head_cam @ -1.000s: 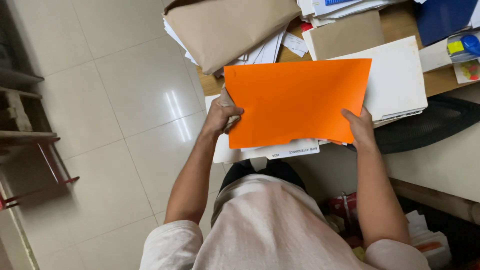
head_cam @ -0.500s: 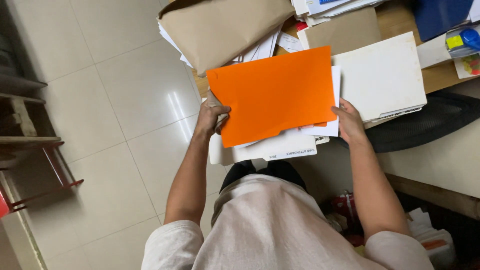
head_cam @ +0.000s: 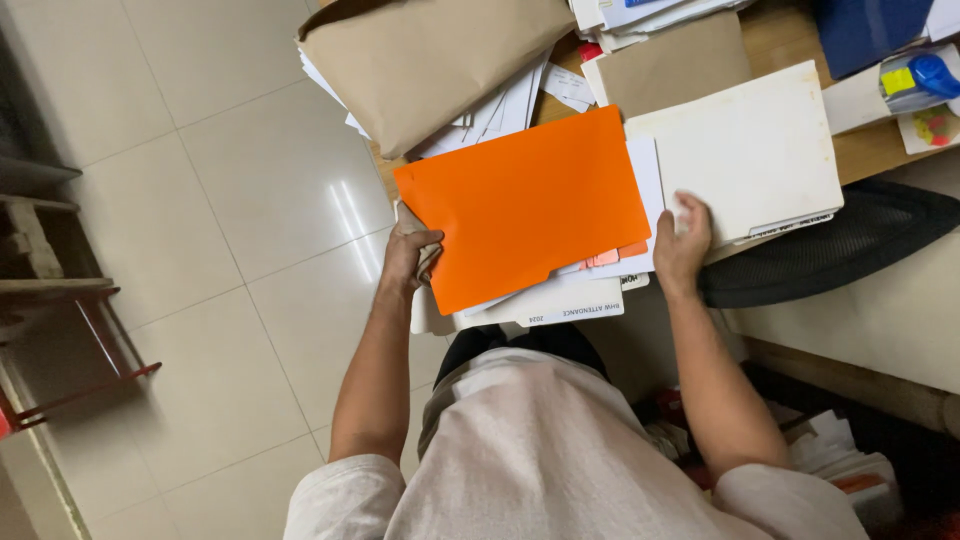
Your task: The person wipes the surface of several white and orange folders with a cloth on a cluttered desk. They also pick up a printed document, unfold it, and place it on the desk before continuing to wipe the folders.
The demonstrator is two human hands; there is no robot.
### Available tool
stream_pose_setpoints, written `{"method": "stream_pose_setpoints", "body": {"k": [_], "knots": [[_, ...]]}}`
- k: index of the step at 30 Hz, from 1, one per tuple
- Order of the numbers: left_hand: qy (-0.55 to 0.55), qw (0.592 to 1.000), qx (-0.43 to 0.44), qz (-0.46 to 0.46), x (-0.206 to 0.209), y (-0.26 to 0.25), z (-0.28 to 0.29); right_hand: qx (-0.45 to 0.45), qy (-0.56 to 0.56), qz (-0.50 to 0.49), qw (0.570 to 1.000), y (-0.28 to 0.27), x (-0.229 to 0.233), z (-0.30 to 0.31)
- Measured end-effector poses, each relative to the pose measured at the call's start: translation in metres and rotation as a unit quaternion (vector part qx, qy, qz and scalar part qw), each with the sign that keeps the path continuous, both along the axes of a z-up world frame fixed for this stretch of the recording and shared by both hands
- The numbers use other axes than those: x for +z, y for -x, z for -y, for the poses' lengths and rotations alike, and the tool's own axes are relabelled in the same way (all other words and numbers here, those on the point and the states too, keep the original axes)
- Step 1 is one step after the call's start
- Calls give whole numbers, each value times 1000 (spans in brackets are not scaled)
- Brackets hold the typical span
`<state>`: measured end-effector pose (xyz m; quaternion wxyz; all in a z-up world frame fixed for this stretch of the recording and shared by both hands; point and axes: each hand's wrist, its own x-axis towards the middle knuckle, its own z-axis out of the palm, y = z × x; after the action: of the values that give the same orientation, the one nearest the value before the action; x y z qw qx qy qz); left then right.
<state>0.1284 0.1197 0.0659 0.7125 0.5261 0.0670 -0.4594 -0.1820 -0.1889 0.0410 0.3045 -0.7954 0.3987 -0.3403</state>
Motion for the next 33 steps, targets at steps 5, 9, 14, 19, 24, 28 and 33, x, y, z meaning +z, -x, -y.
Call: {"method": "stream_pose_setpoints", "body": {"k": [5,9,14,19,24,28,33], "knots": [[63,997,-26,38,12,-3,-4,68,-625,28,777,-5,-11,-69],[80,991,-74,80,18,-6,-7,89,-815,146,554,-28,0,-95],[53,968,-208,131,37,2,-16,93,-817,197,534,-38,16,-90],[62,904,-369,208,98,14,-12,180,-772,339,507,-31,55,-104],[220,724,-428,494,128,23,0,189,-748,358,526,-34,72,-94],[167,669,-433,580,108,27,1,202,-729,367,541,-40,86,-84],[73,585,-362,722,74,36,-11,210,-707,389,551,-44,93,-80]]}}
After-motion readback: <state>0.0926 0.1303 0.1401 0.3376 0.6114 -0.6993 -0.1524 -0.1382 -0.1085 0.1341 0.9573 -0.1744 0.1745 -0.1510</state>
